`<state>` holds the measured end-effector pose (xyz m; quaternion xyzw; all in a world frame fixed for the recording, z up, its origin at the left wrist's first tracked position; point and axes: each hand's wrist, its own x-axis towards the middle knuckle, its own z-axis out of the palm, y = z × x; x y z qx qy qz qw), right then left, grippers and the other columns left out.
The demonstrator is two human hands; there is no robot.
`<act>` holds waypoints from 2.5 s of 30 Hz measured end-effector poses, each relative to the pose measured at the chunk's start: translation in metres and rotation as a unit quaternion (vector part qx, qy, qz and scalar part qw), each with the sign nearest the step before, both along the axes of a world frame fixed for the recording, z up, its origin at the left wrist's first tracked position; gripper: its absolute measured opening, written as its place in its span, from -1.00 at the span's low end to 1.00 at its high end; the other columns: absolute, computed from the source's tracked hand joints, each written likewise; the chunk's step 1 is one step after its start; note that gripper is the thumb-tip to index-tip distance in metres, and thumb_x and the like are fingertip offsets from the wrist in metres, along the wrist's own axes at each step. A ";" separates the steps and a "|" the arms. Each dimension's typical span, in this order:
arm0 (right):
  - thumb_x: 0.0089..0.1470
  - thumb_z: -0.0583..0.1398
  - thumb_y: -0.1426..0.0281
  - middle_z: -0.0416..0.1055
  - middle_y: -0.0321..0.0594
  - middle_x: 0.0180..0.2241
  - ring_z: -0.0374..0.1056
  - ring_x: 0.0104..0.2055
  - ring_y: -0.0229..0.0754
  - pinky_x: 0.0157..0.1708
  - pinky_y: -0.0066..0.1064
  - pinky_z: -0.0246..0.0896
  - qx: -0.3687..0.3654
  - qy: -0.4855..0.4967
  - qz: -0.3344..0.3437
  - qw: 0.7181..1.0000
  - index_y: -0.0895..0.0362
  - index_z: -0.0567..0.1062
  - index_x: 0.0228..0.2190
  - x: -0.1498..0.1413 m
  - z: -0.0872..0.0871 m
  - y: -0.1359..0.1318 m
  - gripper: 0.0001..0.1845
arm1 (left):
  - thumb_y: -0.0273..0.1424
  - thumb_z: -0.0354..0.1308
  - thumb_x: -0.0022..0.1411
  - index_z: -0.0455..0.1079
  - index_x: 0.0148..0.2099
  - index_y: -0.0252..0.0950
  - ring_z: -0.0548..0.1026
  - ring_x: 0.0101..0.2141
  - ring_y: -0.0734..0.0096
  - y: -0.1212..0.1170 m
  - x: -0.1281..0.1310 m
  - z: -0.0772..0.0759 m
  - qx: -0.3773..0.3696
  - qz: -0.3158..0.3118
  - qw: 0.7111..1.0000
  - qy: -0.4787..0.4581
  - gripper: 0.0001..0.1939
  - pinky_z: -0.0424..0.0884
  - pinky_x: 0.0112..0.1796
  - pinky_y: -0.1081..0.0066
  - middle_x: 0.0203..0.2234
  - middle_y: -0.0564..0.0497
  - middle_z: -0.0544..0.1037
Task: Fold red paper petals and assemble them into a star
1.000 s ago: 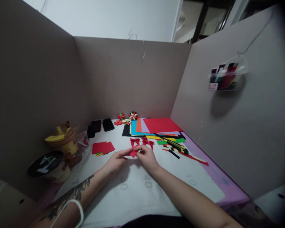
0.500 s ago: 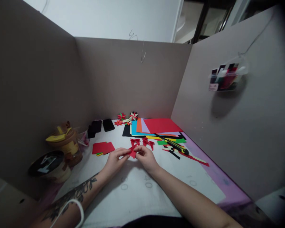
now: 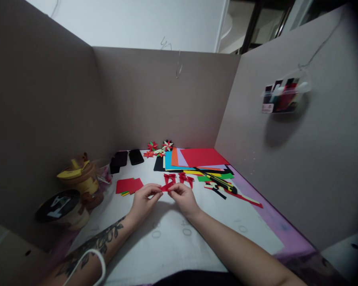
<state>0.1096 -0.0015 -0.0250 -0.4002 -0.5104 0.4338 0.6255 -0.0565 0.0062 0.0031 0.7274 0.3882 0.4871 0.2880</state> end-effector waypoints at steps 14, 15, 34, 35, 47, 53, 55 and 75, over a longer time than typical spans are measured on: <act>-0.14 0.27 0.36 0.41 -0.31 -0.51 0.29 -0.44 -0.28 -0.38 -0.44 0.17 0.001 0.033 0.003 0.999 0.16 0.45 -0.50 -0.004 0.001 -0.002 -0.87 | -0.39 0.21 0.01 0.42 -0.40 -0.33 0.48 -0.41 0.43 0.002 0.005 -0.001 -0.048 -0.018 0.998 -0.026 -0.90 0.42 -0.34 0.45 -0.44 -0.02 0.54; -0.13 0.27 0.36 0.40 -0.31 -0.51 0.29 -0.44 -0.28 -0.38 -0.44 0.16 0.003 0.030 0.003 1.000 0.15 0.44 -0.50 -0.005 0.002 -0.003 -0.87 | -0.39 0.21 0.00 0.42 -0.42 -0.34 0.48 -0.42 0.43 0.002 0.005 0.000 -0.049 -0.014 0.998 -0.027 -0.90 0.41 -0.35 0.46 -0.45 -0.02 0.53; -0.14 0.12 0.49 0.18 -0.46 -0.57 0.13 -0.52 -0.34 -0.48 -0.50 0.04 0.020 -0.101 0.013 0.995 0.09 0.18 -0.44 -0.006 0.008 -0.009 -0.82 | -0.41 0.18 -0.03 0.21 -0.15 -0.29 0.42 -0.46 0.49 -0.001 0.014 -0.002 -0.226 -0.078 0.965 -0.109 -0.64 0.31 -0.47 0.50 -0.47 0.08 0.43; -0.14 0.12 0.49 0.18 -0.45 -0.57 0.14 -0.52 -0.33 -0.48 -0.50 0.05 0.024 -0.113 0.019 0.993 0.09 0.19 -0.44 -0.007 0.008 -0.010 -0.82 | -0.41 0.17 -0.01 0.21 -0.15 -0.29 0.39 -0.51 0.52 -0.001 0.014 -0.002 -0.225 -0.080 0.965 -0.103 -0.66 0.29 -0.49 0.51 -0.53 0.11 0.41; -0.09 0.11 0.47 0.15 -0.45 -0.56 0.11 -0.55 -0.35 -0.52 -0.51 0.02 0.005 -0.039 0.041 0.998 0.09 0.17 -0.43 -0.006 0.007 -0.009 -0.84 | -0.48 0.15 -0.05 0.22 -0.18 -0.29 0.19 -0.67 0.64 -0.003 0.012 -0.001 -0.224 -0.130 0.965 -0.038 -0.67 0.05 -0.62 0.59 -0.68 0.24 0.26; -0.08 0.14 0.41 0.17 -0.45 -0.57 0.13 -0.56 -0.34 -0.53 -0.51 0.03 -0.006 -0.023 0.058 0.998 0.07 0.15 -0.41 -0.007 0.006 -0.007 -0.79 | -0.44 0.16 -0.02 0.20 -0.23 -0.27 0.21 -0.66 0.63 -0.003 0.011 -0.002 -0.214 -0.089 0.969 -0.089 -0.72 0.06 -0.60 0.60 -0.68 0.22 0.29; -0.08 0.15 0.39 0.18 -0.46 -0.58 0.14 -0.56 -0.34 -0.51 -0.50 0.04 -0.005 -0.021 0.064 0.998 0.07 0.14 -0.41 -0.007 0.006 -0.007 -0.77 | -0.43 0.17 -0.03 0.19 -0.24 -0.26 0.23 -0.66 0.63 0.000 0.010 -0.003 -0.210 -0.067 0.969 -0.114 -0.72 0.07 -0.60 0.60 -0.67 0.22 0.29; -0.03 0.09 0.54 0.36 -0.16 -0.09 0.21 -0.02 -0.10 0.01 -0.17 0.11 0.209 -0.330 -0.033 0.920 0.02 0.35 -0.03 -0.002 0.007 -0.012 -0.52 | -0.31 0.16 0.02 0.48 -0.19 -0.35 0.48 -0.38 0.37 0.007 0.006 -0.005 -0.249 -0.036 0.959 -0.127 -0.69 0.33 -0.40 0.48 -0.37 -0.08 0.58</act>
